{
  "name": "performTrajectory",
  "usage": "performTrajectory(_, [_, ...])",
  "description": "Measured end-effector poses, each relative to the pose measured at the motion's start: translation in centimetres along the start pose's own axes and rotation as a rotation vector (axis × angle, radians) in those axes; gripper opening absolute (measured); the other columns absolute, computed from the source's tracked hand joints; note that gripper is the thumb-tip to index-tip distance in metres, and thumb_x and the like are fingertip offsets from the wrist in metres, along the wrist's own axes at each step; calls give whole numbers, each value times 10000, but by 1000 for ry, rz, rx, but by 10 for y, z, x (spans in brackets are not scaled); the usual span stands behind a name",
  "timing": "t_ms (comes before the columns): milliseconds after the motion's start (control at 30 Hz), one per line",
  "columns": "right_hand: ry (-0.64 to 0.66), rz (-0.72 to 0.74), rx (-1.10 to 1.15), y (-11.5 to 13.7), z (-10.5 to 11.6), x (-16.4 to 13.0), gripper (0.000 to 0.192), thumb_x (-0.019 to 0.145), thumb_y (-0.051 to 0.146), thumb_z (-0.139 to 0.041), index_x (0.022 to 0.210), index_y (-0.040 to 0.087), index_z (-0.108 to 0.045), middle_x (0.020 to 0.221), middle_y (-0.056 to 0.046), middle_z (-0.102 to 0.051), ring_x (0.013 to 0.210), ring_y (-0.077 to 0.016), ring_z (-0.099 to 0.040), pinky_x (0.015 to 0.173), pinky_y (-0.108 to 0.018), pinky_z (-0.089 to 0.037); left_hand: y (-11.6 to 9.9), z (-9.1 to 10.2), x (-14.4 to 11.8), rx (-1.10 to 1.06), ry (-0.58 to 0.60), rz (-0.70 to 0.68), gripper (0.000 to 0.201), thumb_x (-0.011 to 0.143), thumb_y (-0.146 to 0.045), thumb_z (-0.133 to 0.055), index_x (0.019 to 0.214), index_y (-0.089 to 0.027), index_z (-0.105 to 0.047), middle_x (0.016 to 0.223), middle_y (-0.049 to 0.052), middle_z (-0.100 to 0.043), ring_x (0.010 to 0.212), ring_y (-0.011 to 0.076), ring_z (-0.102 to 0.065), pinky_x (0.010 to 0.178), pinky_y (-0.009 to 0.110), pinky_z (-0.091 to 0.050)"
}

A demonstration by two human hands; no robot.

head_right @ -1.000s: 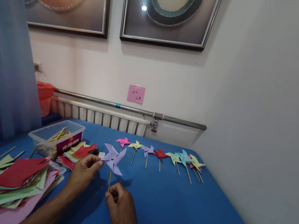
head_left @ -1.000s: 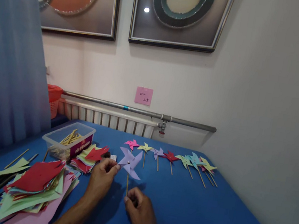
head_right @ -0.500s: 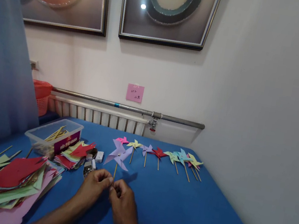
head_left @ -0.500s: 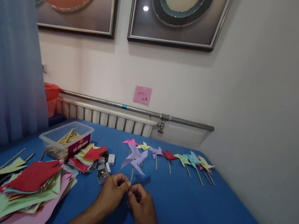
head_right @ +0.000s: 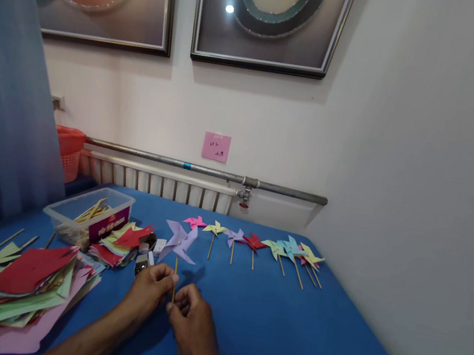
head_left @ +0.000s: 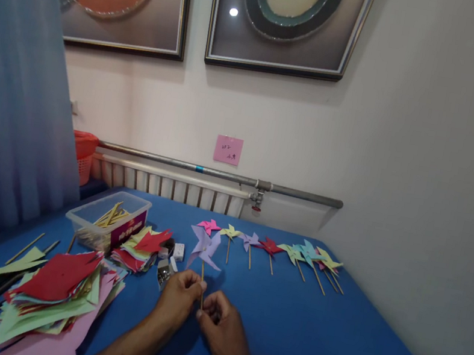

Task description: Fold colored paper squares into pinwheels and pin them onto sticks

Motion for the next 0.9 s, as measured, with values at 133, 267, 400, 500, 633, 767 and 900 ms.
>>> performTrajectory(133, [14, -7, -9, 2, 0, -1, 88, 751, 204, -600, 746, 229, -516, 641, 60, -496, 618, -135, -469, 608, -261, -356, 0, -1, 0, -25, 18, 0, 361, 605, -502, -705, 559, -221, -485, 456, -68, -437, 398, 78, -347, 440, 233, -256])
performTrajectory(267, [0, -8, -8, 3, 1, -2, 61, 765, 218, -579, 743, 227, -523, 629, 60, -487, 616, -137, -466, 600, -260, -348, -1, -3, -1, -13, 40, 21, 360, 603, -506, -711, 562, -215, -503, 447, -66, -445, 392, 77, -347, 436, 231, -251])
performTrajectory(400, [-28, 16, 34, 2, 3, 0, 67, 797, 267, -559, 756, 227, -524, 635, 57, -491, 600, -134, -452, 581, -256, -342, -2, -4, -4, -12, 32, -3, 306, 613, -467, -699, 596, -196, -558, 468, -57, -486, 404, 77, -362, 443, 225, -250])
performTrajectory(500, [-26, 9, 56, 1, 3, 0, 86, 814, 291, -552, 764, 226, -525, 631, 54, -495, 584, -133, -442, 561, -256, -336, -1, -4, -4, 1, 29, -31, 263, 615, -421, -697, 598, -187, -578, 478, -51, -503, 426, 79, -374, 457, 226, -274])
performTrajectory(633, [-30, 6, 66, 3, 3, -1, 89, 814, 291, -551, 764, 223, -524, 636, 51, -494, 587, -131, -437, 559, -253, -338, 4, -4, -2, 4, 38, -24, 252, 627, -396, -714, 594, -183, -585, 478, -54, -494, 436, 82, -380, 476, 231, -310])
performTrajectory(767, [-28, 21, 80, 3, 2, -1, 114, 826, 306, -561, 755, 225, -522, 638, 52, -491, 586, -127, -426, 560, -250, -339, 8, -3, 0, 13, 53, -28, 241, 637, -377, -728, 613, -177, -596, 496, -53, -503, 457, 84, -396, 496, 231, -323])
performTrajectory(900, [-25, 30, 72, 2, 2, -1, 126, 835, 310, -568, 755, 220, -530, 646, 49, -499, 596, -128, -435, 563, -248, -338, 7, -3, 0, 14, 59, -19, 231, 621, -370, -711, 597, -180, -583, 502, -46, -511, 471, 87, -392, 503, 235, -319])
Point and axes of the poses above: each hand's wrist, its own x-axis towards the middle knuckle, its own z-axis out of the back of the hand, y = z × x, the point moved 4 cm from there along x, towards the middle knuckle
